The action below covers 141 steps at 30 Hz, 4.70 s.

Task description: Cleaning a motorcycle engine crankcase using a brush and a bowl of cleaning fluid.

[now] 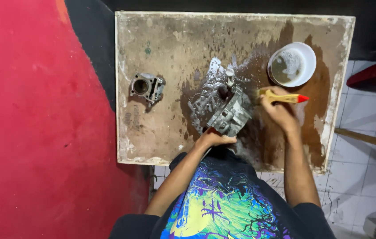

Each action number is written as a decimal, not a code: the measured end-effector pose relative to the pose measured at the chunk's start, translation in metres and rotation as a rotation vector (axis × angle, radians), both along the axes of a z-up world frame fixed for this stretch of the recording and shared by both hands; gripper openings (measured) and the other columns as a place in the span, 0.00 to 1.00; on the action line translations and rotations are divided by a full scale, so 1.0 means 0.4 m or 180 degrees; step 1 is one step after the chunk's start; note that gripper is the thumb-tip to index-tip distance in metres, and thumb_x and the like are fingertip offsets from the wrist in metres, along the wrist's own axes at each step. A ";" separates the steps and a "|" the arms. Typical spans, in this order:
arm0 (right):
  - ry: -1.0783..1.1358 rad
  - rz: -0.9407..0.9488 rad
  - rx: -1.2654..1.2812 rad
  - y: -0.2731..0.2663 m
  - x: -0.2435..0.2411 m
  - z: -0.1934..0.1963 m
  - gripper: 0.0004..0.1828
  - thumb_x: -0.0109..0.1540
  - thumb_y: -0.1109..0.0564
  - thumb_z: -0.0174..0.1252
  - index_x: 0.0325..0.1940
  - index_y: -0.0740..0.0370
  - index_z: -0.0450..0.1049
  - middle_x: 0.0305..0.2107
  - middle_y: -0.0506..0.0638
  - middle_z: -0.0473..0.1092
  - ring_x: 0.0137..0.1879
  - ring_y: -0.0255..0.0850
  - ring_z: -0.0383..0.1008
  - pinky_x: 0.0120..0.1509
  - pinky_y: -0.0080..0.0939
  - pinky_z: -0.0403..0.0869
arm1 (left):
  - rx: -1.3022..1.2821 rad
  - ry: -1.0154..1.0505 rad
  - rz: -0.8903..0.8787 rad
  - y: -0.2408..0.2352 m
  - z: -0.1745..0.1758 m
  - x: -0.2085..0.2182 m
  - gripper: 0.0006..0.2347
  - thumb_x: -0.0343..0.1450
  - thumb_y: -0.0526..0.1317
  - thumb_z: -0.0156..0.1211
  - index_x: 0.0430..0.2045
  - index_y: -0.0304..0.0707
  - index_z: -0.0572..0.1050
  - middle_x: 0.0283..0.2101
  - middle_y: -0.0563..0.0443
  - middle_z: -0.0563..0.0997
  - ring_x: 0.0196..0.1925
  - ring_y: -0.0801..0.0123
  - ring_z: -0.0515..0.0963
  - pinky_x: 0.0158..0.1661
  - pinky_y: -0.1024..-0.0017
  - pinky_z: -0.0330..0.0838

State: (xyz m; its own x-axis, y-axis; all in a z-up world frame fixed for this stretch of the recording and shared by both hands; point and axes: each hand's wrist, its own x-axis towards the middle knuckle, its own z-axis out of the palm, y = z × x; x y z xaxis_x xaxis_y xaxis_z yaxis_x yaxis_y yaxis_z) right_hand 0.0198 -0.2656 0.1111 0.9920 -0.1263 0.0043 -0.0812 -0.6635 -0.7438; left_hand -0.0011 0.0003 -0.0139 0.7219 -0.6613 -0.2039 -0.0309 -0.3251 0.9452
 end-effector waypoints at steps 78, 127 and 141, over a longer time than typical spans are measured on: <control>0.0931 -0.1876 0.2755 0.179 0.006 -0.098 0.09 0.62 0.60 0.55 0.29 0.66 0.74 0.17 0.47 0.66 0.19 0.36 0.61 0.23 0.45 0.58 | 0.0306 0.0448 -0.0379 0.027 -0.208 0.031 0.24 0.62 0.42 0.77 0.50 0.31 0.76 0.49 0.39 0.83 0.50 0.60 0.81 0.54 0.61 0.77; 0.0095 -0.1570 0.2941 0.250 -0.077 -0.157 0.17 0.71 0.59 0.45 0.63 0.67 0.65 0.29 0.52 0.71 0.27 0.33 0.70 0.28 0.35 0.73 | -0.1012 0.0070 -0.0074 -0.007 -0.038 0.029 0.26 0.59 0.40 0.71 0.51 0.40 0.70 0.45 0.57 0.75 0.48 0.73 0.75 0.52 0.69 0.73; 0.0658 -0.1598 0.3518 0.212 -0.087 -0.118 0.18 0.72 0.54 0.42 0.60 0.68 0.69 0.26 0.50 0.70 0.23 0.31 0.64 0.25 0.34 0.68 | -0.0349 0.0319 -0.0095 -0.029 -0.076 0.038 0.23 0.61 0.39 0.71 0.51 0.38 0.76 0.49 0.54 0.81 0.51 0.72 0.78 0.55 0.70 0.75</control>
State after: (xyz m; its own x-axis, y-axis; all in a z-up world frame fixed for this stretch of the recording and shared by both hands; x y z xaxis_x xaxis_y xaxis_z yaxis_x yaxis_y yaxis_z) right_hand -0.0151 -0.1809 0.0637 0.8018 -0.3298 -0.4984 -0.3286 0.4532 -0.8286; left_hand 0.0141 -0.0114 -0.0442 0.6813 -0.7044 -0.1991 0.0572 -0.2200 0.9738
